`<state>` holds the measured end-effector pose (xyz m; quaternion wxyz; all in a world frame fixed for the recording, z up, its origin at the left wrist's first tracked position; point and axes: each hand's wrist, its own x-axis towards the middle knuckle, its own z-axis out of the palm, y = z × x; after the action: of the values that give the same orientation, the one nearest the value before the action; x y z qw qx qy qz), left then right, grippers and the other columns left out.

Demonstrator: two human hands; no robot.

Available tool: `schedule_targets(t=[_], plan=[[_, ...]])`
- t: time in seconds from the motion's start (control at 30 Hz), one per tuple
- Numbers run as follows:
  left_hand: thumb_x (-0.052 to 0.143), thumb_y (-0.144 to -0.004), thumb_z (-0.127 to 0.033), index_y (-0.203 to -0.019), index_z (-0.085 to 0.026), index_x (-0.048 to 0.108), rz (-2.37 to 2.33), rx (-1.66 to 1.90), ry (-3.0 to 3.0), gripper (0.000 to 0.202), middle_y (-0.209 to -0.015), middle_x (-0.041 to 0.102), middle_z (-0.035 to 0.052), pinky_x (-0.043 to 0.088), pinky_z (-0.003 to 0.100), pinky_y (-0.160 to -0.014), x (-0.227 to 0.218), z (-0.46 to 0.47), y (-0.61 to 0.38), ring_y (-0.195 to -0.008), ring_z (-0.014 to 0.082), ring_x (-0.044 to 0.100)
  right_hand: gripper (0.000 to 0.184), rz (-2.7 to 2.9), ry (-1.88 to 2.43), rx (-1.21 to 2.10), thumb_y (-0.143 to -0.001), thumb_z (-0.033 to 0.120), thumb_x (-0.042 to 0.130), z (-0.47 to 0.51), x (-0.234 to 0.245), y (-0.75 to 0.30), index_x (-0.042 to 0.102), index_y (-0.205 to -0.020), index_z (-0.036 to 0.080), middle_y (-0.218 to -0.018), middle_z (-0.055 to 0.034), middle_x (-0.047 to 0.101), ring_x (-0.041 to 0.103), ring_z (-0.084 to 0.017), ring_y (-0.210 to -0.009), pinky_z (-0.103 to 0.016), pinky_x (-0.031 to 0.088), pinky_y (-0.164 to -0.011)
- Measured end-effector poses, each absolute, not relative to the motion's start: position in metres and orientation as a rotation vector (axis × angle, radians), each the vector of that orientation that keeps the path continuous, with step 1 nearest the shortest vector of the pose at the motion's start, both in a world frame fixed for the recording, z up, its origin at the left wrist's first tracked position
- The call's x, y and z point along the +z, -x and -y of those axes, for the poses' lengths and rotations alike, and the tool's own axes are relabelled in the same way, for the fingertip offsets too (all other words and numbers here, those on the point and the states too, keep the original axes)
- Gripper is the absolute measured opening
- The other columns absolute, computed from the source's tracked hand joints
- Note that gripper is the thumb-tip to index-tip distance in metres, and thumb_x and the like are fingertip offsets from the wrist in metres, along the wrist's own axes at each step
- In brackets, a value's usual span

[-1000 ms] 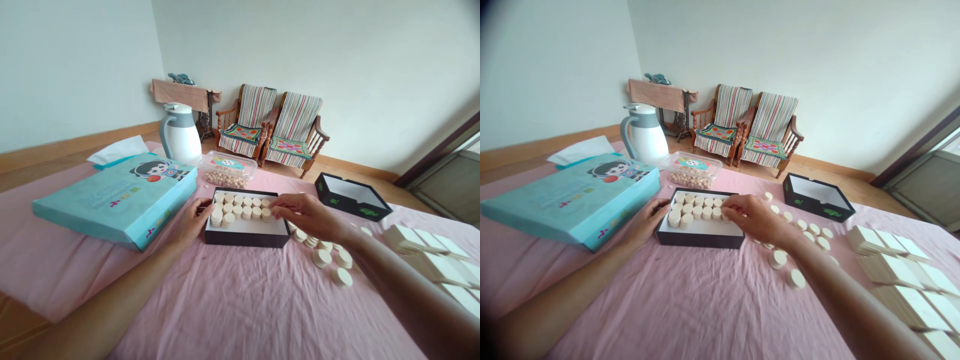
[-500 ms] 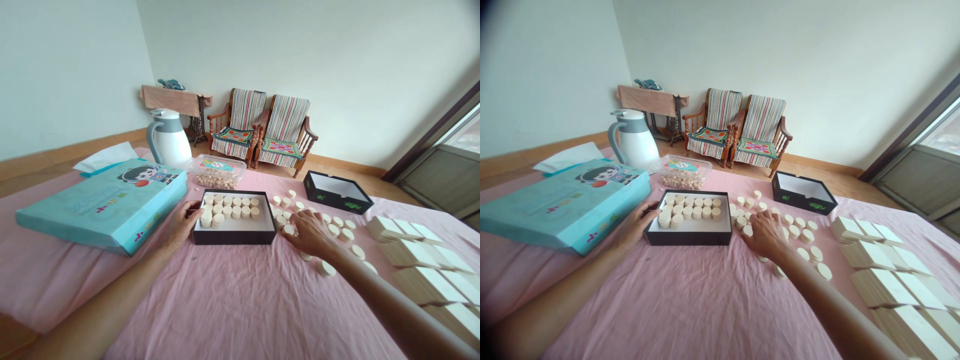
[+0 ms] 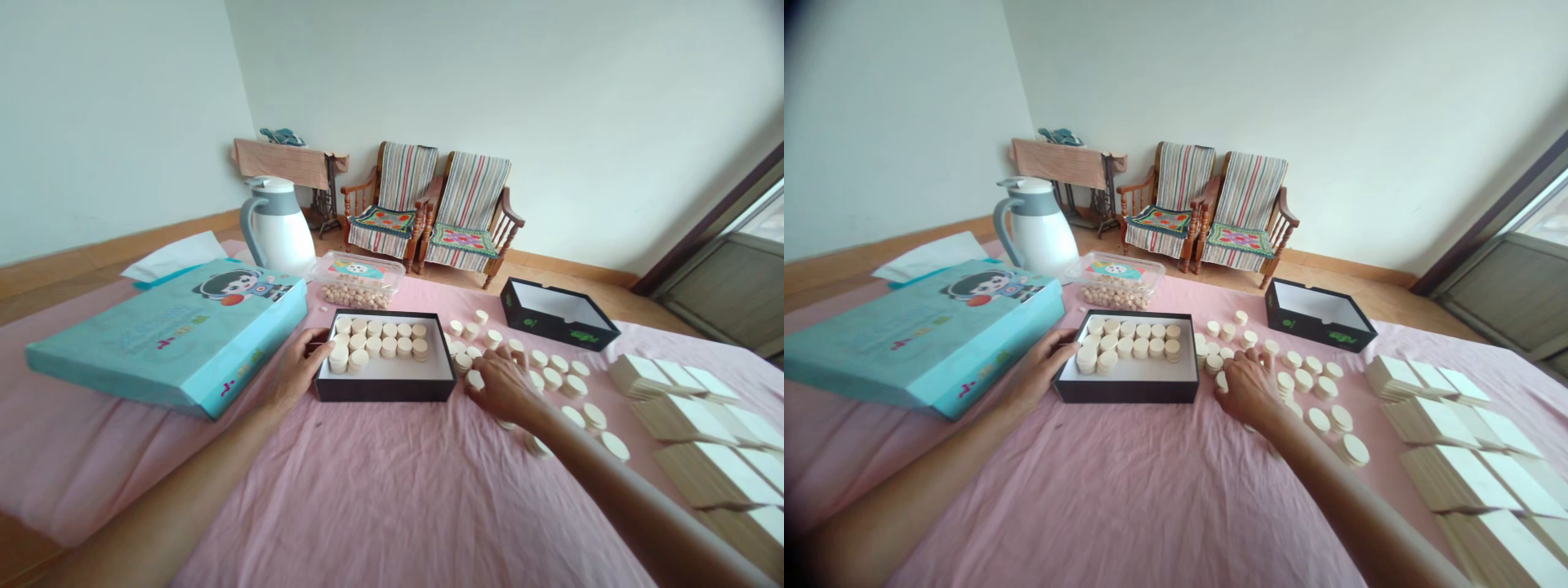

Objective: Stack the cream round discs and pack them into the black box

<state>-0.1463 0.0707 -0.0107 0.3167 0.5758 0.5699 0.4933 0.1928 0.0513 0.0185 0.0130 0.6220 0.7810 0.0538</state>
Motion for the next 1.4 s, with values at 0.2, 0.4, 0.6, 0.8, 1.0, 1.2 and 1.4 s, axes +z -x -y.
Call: schedule_targets(t=[0.2, 0.4, 0.6, 0.8, 1.0, 1.2, 1.4], plan=[[0.057, -0.076, -0.048, -0.106, -0.014, 0.059, -1.482, 1.307, -1.515, 0.045, -0.106, 0.066, 0.0093, 0.048, 0.034, -0.079, -0.015, -0.072, 0.148, -0.095, 0.026, 0.062, 0.021, -2.432, -1.887, 0.148, -0.077, 0.035, 0.055, -0.053, 0.019, -0.193, 0.064, -0.084, 0.017, -0.094, -0.0108, 0.063, 0.049, -0.029, -0.1, -0.042, 0.025, -0.084], [0.058, -0.076, -0.047, -0.108, -0.014, 0.058, -1.433, 1.319, -1.49, 0.046, -0.108, 0.065, 0.0092, 0.049, 0.033, -0.079, -0.015, -0.072, 0.149, -0.096, 0.0252, 0.063, 0.017, -2.469, -1.908, 0.153, -0.072, 0.029, 0.056, -0.051, 0.017, -0.193, 0.064, -0.08, 0.016, -0.09, -0.0092, 0.063, 0.049, -0.028, -0.097, -0.04, 0.026, -0.083], [0.058, -0.075, -0.046, -0.106, -0.014, 0.059, -1.482, 1.315, -1.502, 0.044, -0.106, 0.066, 0.0094, 0.049, 0.033, -0.077, -0.016, -0.073, 0.149, -0.094, 0.0247, 0.063, 0.016, -2.561, -1.931, 0.124, -0.072, 0.029, 0.057, -0.046, 0.065, -0.191, 0.063, -0.079, 0.016, -0.083, -0.0076, 0.06, 0.051, -0.025, -0.087, -0.034, 0.031, -0.075], [0.058, -0.077, -0.046, -0.107, -0.014, 0.059, -1.462, 1.329, -1.506, 0.044, -0.108, 0.066, 0.0091, 0.049, 0.034, -0.079, -0.019, -0.075, 0.15, -0.095, 0.0246, 0.063, 0.022, -2.823, -1.578, -0.068, -0.072, 0.029, 0.057, -0.062, 0.1, -0.137, 0.064, -0.088, 0.015, -0.089, -0.0089, 0.062, 0.056, -0.02, -0.082, -0.028, 0.038, -0.072], [0.058, -0.078, -0.044, -0.111, -0.015, 0.057, -1.43, 1.313, -1.489, 0.045, -0.111, 0.064, 0.0096, 0.049, 0.034, -0.08, -0.019, -0.072, 0.15, -0.096, 0.024, 0.062, 0.034, -2.547, -1.358, -0.253, -0.066, 0.037, 0.061, -0.093, 0.089, -0.09, 0.068, -0.086, 0.01, -0.091, -0.014, 0.069, 0.061, -0.022, -0.076, -0.026, 0.04, -0.057], [0.06, -0.076, -0.045, -0.11, -0.014, 0.057, -1.435, 1.282, -1.408, 0.045, -0.105, 0.066, 0.0094, 0.05, 0.032, -0.075, -0.016, -0.071, 0.15, -0.091, 0.0234, 0.064, 0.024, -2.264, -1.202, -0.591, -0.066, 0.028, 0.057, -0.114, 0.089, -0.077, 0.069, -0.074, 0.009, -0.07, -0.0099, 0.071, 0.064, -0.018, -0.065, -0.023, 0.042, -0.054], [0.059, -0.076, -0.043, -0.109, -0.014, 0.056, -1.411, 1.289, -1.377, 0.044, -0.098, 0.066, 0.0079, 0.05, 0.032, -0.074, -0.013, -0.068, 0.148, -0.09, 0.0228, 0.064, 0.026, -2.353, -1.03, -0.47, -0.065, 0.025, 0.061, -0.117, 0.074, -0.062, 0.07, -0.086, 0.012, -0.084, -0.0104, 0.072, 0.065, -0.021, -0.076, -0.025, 0.044, -0.061]])
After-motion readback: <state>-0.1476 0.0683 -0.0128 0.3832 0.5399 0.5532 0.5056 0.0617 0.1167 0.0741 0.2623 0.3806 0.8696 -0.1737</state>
